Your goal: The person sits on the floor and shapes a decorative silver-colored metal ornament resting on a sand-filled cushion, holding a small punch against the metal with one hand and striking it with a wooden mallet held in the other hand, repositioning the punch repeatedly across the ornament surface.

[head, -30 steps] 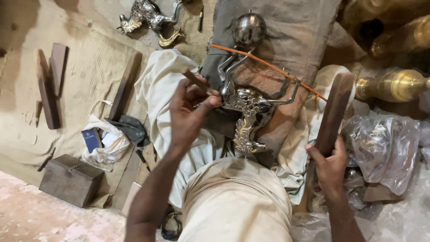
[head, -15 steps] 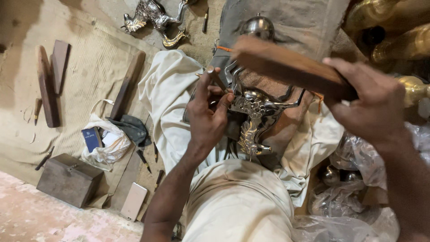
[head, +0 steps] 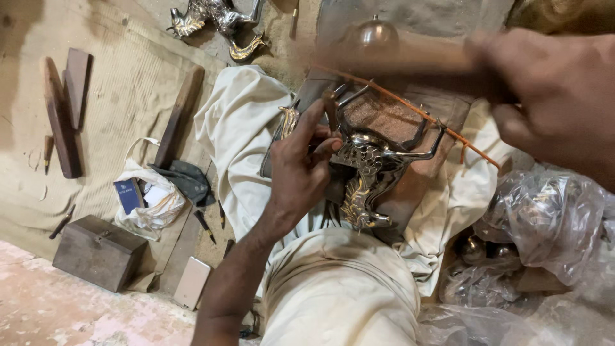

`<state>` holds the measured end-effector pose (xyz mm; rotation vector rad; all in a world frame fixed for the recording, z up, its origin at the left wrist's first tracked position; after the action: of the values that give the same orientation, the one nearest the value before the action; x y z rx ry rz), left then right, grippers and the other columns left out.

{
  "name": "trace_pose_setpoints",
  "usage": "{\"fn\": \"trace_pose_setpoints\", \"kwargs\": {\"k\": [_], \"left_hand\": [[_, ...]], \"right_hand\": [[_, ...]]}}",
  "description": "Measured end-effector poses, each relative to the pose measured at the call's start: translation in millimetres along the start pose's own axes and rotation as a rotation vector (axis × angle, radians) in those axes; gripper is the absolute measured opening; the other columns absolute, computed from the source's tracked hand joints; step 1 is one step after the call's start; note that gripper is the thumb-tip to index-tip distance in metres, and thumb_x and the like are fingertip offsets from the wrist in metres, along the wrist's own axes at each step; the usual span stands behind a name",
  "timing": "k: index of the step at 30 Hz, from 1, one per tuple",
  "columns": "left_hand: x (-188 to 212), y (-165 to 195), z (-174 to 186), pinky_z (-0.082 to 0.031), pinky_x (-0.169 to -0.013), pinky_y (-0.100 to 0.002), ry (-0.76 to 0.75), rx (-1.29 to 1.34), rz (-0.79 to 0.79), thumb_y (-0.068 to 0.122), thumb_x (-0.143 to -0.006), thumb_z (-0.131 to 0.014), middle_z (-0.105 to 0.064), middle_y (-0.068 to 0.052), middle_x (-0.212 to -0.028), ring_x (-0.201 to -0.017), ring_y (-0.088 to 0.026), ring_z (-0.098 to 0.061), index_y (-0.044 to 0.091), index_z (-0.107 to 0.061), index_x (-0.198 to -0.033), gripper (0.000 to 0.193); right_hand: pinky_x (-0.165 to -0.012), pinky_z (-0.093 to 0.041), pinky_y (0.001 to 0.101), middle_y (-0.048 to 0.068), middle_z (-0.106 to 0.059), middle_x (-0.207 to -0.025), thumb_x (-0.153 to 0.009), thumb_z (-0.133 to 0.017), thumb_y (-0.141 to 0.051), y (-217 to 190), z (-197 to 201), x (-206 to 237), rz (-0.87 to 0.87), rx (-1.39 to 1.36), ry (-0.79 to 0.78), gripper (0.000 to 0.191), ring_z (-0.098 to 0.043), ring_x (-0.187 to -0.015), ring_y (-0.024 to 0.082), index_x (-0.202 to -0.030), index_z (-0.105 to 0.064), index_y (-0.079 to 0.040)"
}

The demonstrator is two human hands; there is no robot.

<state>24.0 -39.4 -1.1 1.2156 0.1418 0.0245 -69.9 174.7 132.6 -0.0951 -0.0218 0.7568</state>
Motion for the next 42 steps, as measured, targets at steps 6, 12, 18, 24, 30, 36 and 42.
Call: {"fn": "trace_pose_setpoints", "kwargs": {"k": [6,12,18,24,30,36,42], "left_hand": [[-9,7,-1,-0.064,-0.073,-0.033,-0.115,-0.013,-0.042,-0.009,-0.088,-0.071,-0.078,-0.012,-0.093,-0.085,-0.021,-0.081,0.009,-0.051,-0.147,0.065],[-11,17,-3,-0.067,-0.085,-0.034,-0.278,-0.06,-0.184,-0.014,-0.081,-0.065,-0.076,-0.013,-0.114,-0.1,-0.024,-0.079,0.015,-0.051,-0.147,0.073],[-32,13,-20,-0.065,-0.072,-0.036,-0.668,-0.187,-0.195,-0.011,-0.08,-0.062,-0.07,-0.009,-0.14,-0.085,-0.024,-0.076,0.021,-0.048,-0.146,0.075],[-42,30,-45,-0.059,-0.066,-0.047,-0.942,-0.336,-0.399,0.011,-0.094,-0.072,-0.078,-0.008,-0.095,-0.082,-0.026,-0.077,0.026,-0.049,-0.143,0.056],[-44,42,-46,-0.059,-0.066,-0.049,-1.023,-0.408,-0.334,0.007,-0.086,-0.072,-0.077,-0.01,-0.088,-0.075,-0.03,-0.075,0.031,-0.049,-0.143,0.066],[-40,41,-35,-0.059,-0.068,-0.048,-0.835,-0.371,-0.37,0.002,-0.085,-0.074,-0.077,-0.01,-0.113,-0.09,-0.031,-0.074,0.028,-0.05,-0.143,0.067],[-36,4,21,-0.067,-0.092,-0.033,-0.264,0.357,-0.049,-0.011,-0.106,-0.061,-0.073,-0.005,-0.105,-0.102,-0.017,-0.075,0.015,-0.044,-0.151,0.055]], "right_hand": [[-0.068,-0.061,0.0396,0.02,-0.072,-0.092,-0.09,-0.077,-0.019,40,-49,43,-0.334,0.072,-0.27,0.062,-0.073,-0.067,0.03,-0.147,-0.058,-0.004],[-0.051,-0.06,0.0327,0.017,-0.069,-0.087,-0.094,-0.071,-0.018,49,-69,92,-0.437,-0.25,-0.098,0.065,-0.07,-0.06,0.023,-0.152,-0.051,0.001],[-0.061,-0.061,0.0324,0.012,-0.069,-0.084,-0.099,-0.076,-0.023,36,-104,136,-0.379,-0.43,0.151,0.052,-0.071,-0.068,0.02,-0.138,-0.046,-0.004],[-0.068,-0.062,0.0337,0.012,-0.068,-0.087,-0.094,-0.083,-0.031,12,-134,168,-0.443,-0.375,0.236,0.057,-0.073,-0.08,0.022,-0.128,-0.046,-0.005],[-0.071,-0.062,0.0323,0.01,-0.071,-0.09,-0.088,-0.082,-0.029,15,-159,187,-0.651,-0.629,0.153,0.056,-0.073,-0.08,0.019,-0.128,-0.053,-0.003],[-0.07,-0.063,0.0317,0.016,-0.073,-0.1,-0.085,-0.087,-0.026,34,-159,174,-0.616,-0.47,-0.022,0.058,-0.074,-0.084,0.022,-0.133,-0.062,-0.005],[-0.073,-0.061,0.0325,0.013,-0.072,-0.096,-0.087,-0.091,-0.032,41,-128,154,-0.553,-0.423,0.119,0.062,-0.074,-0.082,0.019,-0.132,-0.058,-0.005]]}}
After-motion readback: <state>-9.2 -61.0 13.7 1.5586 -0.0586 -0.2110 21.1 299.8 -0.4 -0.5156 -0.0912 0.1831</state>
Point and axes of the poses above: each hand's wrist, its own x-axis away from the middle knuckle, its own z-axis out of the back of the hand, y = z × x, the point moved 8 cm from there along -x, towards the middle knuckle
